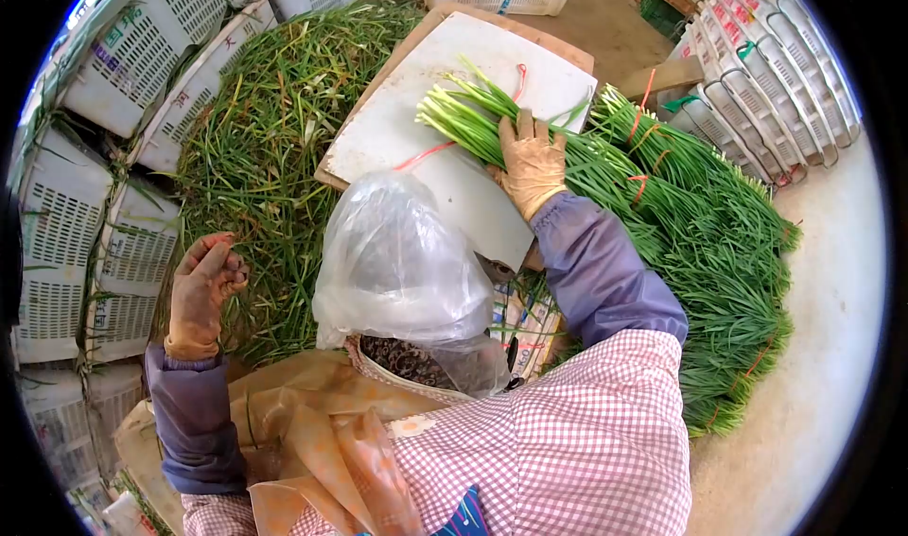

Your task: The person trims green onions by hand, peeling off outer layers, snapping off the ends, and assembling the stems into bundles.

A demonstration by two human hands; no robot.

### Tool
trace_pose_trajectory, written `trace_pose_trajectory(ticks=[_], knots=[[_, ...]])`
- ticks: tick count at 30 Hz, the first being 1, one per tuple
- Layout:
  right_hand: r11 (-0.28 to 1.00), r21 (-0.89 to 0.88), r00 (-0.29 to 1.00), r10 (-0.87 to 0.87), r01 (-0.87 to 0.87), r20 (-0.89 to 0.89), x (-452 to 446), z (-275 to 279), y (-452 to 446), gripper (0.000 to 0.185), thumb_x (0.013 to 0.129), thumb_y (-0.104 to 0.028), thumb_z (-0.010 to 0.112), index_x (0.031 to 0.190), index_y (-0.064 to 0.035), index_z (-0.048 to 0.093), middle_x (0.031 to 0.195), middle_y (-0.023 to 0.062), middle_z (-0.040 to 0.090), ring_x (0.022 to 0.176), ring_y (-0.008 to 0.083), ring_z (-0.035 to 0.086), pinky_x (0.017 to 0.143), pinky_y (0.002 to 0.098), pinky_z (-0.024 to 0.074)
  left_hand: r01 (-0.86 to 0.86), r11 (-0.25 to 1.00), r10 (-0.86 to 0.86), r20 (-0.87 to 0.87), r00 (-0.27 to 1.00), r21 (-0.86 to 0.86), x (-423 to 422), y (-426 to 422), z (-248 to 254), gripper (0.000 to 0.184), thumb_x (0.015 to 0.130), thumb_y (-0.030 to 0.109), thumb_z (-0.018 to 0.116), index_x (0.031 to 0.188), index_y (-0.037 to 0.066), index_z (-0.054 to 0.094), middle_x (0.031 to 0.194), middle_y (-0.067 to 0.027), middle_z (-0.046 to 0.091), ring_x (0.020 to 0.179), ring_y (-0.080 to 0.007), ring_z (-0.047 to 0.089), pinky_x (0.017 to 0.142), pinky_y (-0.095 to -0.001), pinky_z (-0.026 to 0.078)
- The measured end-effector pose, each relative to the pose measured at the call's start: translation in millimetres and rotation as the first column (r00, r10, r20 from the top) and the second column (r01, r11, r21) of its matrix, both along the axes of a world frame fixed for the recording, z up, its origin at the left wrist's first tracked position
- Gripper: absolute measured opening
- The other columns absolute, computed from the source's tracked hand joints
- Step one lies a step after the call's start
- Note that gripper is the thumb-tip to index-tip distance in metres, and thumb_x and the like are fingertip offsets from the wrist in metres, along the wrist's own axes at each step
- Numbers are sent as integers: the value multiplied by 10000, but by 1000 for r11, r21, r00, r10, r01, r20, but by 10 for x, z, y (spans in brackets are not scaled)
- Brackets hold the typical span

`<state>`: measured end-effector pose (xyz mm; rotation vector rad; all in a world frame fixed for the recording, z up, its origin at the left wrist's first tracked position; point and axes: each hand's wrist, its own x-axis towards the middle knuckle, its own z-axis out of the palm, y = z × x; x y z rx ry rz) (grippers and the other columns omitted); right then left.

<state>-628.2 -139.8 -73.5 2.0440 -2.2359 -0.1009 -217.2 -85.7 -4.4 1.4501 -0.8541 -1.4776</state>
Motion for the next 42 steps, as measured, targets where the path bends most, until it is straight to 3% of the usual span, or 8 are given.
trace_pose_trajectory(ticks=[5,19,23,31,34,37,39,42], knots=[[987,-85,990,131,-135,-57,-139,-33,12,1079,589,-547,735,1430,-187,161,1409,209,238,1309,407,207,1012,628,149,116,992,-119,90,989,39,-281,-215,-63,192,888,165,563,1034,40,560,756,-18,561,649,-105,556,583,-223,473],[997,5,929,66,-73,365,-629,-151,-666,651,682,-211,620,1275,-90,382,975,236,612,930,386,588,800,454,461,370,928,-372,76,925,46,-224,-71,-194,252,876,197,577,1066,31,571,878,-28,610,769,-102,586,679,-227,478],[940,-174,823,342,-294,454,-928,-382,-1044,505,753,-177,603,1218,-36,463,1095,208,585,1025,345,562,870,391,440,230,973,-231,72,970,25,358,413,-70,302,864,213,609,1084,11,562,905,-46,615,792,-106,587,734,-237,486],[994,74,989,68,-79,133,-328,-612,-822,849,841,-446,539,1434,-92,45,1311,345,329,1216,454,348,1021,459,290,-269,948,300,196,934,-171,1353,1831,367,198,865,129,585,1023,11,593,832,-43,629,752,-114,598,691,-237,487],[920,383,985,-17,84,-173,-248,-272,-982,961,772,-521,577,1439,-104,25,1330,291,366,1221,413,382,1015,443,305,-705,638,762,125,635,-310,2097,2647,165,189,859,128,591,1010,16,604,833,-45,630,731,-121,602,678,-248,492],[985,169,947,81,-29,-311,595,324,-1028,867,795,-465,587,1428,-73,142,1283,267,439,1193,380,428,999,414,332,-911,259,966,105,238,-322,3035,3510,-122,197,851,145,607,1005,22,609,826,-50,634,715,-113,591,665,-258,490],[823,-211,835,549,-528,50,1022,454,-1182,708,833,-436,575,1365,-41,327,1330,217,412,1197,337,439,1000,392,340,-942,158,972,214,95,-295,3560,4010,-436,245,836,183,630,1007,9,602,829,-51,636,713,-126,591,670,-255,490],[665,32,607,659,-746,445,2532,547,-894,550,863,-338,576,1281,-4,447,1258,171,498,1132,254,488,946,333,374,-905,351,718,689,97,-239,4202,4433,-1083,336,809,229,663,1037,-6,588,864,-69,635,740,-142,594,685,-247,492]])
